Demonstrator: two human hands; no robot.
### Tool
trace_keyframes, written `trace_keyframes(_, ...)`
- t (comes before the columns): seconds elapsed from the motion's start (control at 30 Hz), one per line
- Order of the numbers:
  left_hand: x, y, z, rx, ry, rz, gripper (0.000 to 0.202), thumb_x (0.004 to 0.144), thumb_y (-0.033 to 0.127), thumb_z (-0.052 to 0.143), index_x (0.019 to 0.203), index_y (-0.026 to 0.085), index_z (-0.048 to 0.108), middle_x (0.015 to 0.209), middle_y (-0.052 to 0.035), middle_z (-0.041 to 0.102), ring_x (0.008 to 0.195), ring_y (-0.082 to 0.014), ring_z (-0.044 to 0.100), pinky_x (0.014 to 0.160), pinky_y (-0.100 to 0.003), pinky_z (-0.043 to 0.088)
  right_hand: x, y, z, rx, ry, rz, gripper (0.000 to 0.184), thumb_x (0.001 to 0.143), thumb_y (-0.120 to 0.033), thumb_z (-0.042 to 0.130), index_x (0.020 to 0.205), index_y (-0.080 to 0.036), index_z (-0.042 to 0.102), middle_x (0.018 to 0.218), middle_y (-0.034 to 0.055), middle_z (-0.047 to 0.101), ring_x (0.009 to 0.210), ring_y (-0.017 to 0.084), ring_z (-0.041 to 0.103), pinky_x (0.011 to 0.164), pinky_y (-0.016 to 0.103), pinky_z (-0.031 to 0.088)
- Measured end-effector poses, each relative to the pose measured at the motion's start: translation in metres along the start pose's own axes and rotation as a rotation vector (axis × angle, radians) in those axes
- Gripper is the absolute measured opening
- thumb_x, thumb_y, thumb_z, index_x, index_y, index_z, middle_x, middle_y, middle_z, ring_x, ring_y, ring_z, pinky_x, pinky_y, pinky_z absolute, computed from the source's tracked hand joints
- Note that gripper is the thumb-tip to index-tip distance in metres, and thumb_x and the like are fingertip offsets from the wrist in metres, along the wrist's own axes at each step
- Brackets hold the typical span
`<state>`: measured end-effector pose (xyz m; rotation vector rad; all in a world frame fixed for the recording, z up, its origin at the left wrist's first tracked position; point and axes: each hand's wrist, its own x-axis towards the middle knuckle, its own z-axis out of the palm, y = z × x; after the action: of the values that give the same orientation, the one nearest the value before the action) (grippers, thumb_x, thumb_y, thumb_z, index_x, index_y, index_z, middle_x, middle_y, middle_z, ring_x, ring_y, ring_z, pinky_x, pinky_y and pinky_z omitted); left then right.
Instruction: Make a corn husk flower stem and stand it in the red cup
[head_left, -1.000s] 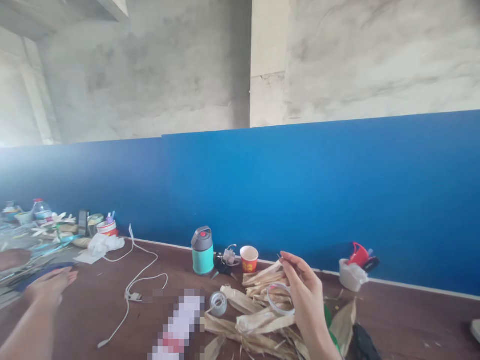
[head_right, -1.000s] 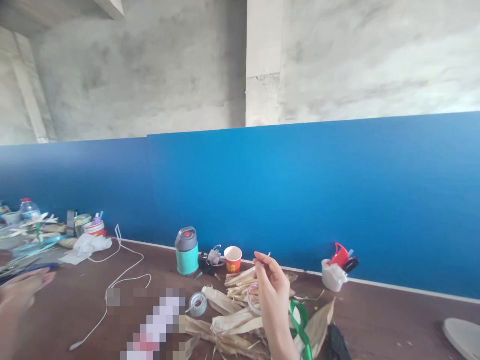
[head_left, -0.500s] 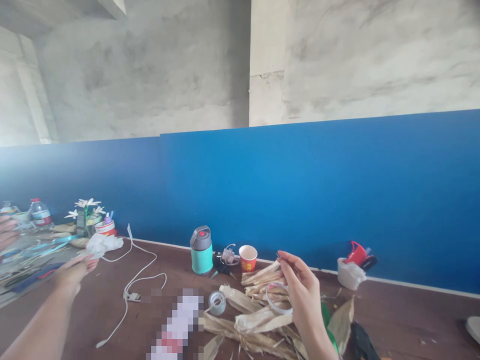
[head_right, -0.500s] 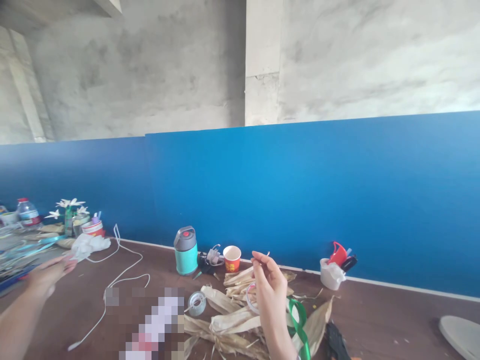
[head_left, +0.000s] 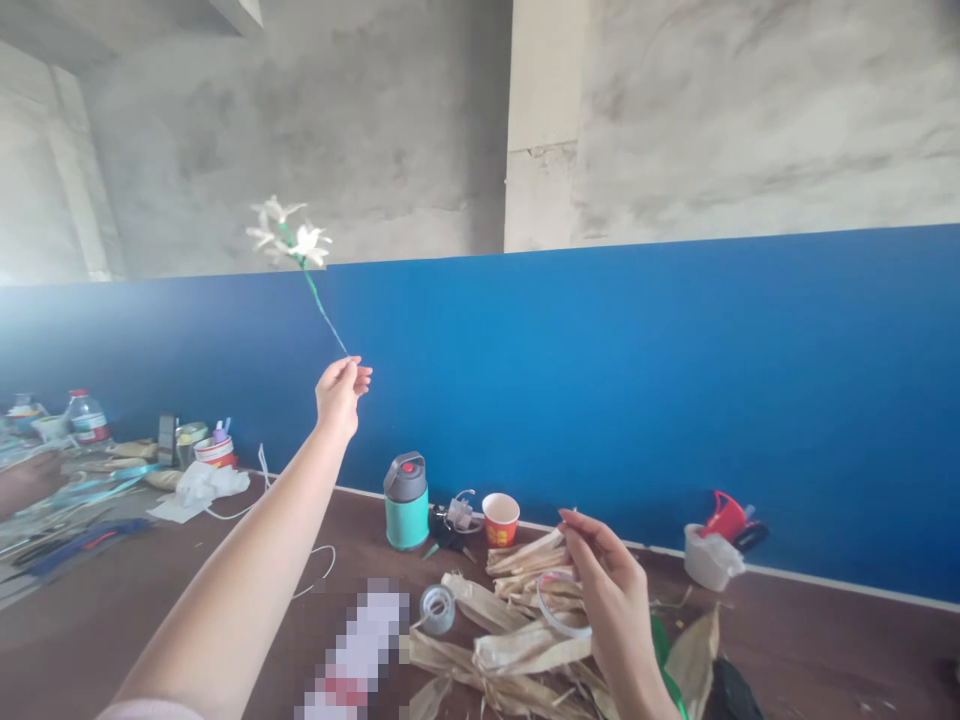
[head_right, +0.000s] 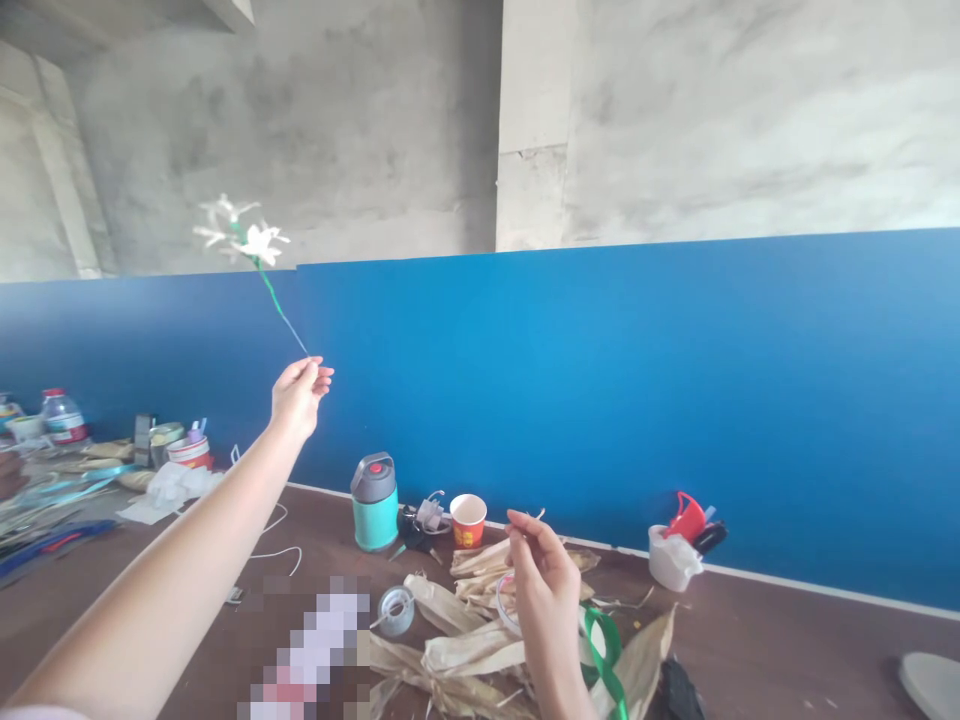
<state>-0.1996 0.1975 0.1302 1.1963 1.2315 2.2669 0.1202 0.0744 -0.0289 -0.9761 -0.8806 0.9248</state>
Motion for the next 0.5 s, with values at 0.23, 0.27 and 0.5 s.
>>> trace_keyframes(0.23, -0.024, -0.070, -0.099, 0.220, 0.368, -0.245, 0.018, 0.089, 0.029, 0.055, 0.093, 0.012, 0.060, 0.077, 0.0009, 0.061, 0.056, -0.0077, 0.054, 0.051, -0.022, 0.047, -0.007, -0.010, 0.004, 0.009, -0.007, 0.055, 0.045, 0.061, -0.051, 0.070, 0.090, -0.016, 0.069, 0.073, 0.0057, 0.065, 0.054, 0.015, 0.049, 0.041, 0.024, 0.036)
trace_keyframes(0.27, -0.028, -0.078, -0.115, 0.251, 0.412, -0.286, 0.018, 0.089, 0.029, 0.055, 0.094, 0.012, 0.060, 0.078, 0.0004, 0.061, 0.057, -0.0082, 0.055, 0.052, -0.022, 0.048, -0.007, -0.010, 0.005, 0.015, -0.013, 0.057, 0.046, 0.061, -0.050, 0.070, 0.091, -0.016, 0.069, 0.074, 0.0055, 0.065, 0.053, 0.014, 0.048, 0.040, 0.024, 0.036)
trace_keyframes(0.5, -0.040, -0.108, -0.176, 0.378, 0.514, -0.435, 0.021, 0.089, 0.030, 0.056, 0.101, 0.013, 0.060, 0.090, -0.0028, 0.063, 0.068, -0.0115, 0.060, 0.059, -0.027, 0.053, -0.007, -0.003, 0.005, 0.009, -0.027, 0.042, 0.043, 0.064, -0.050, 0.070, 0.091, -0.016, 0.068, 0.074, 0.0045, 0.064, 0.049, 0.011, 0.044, 0.040, 0.023, 0.036)
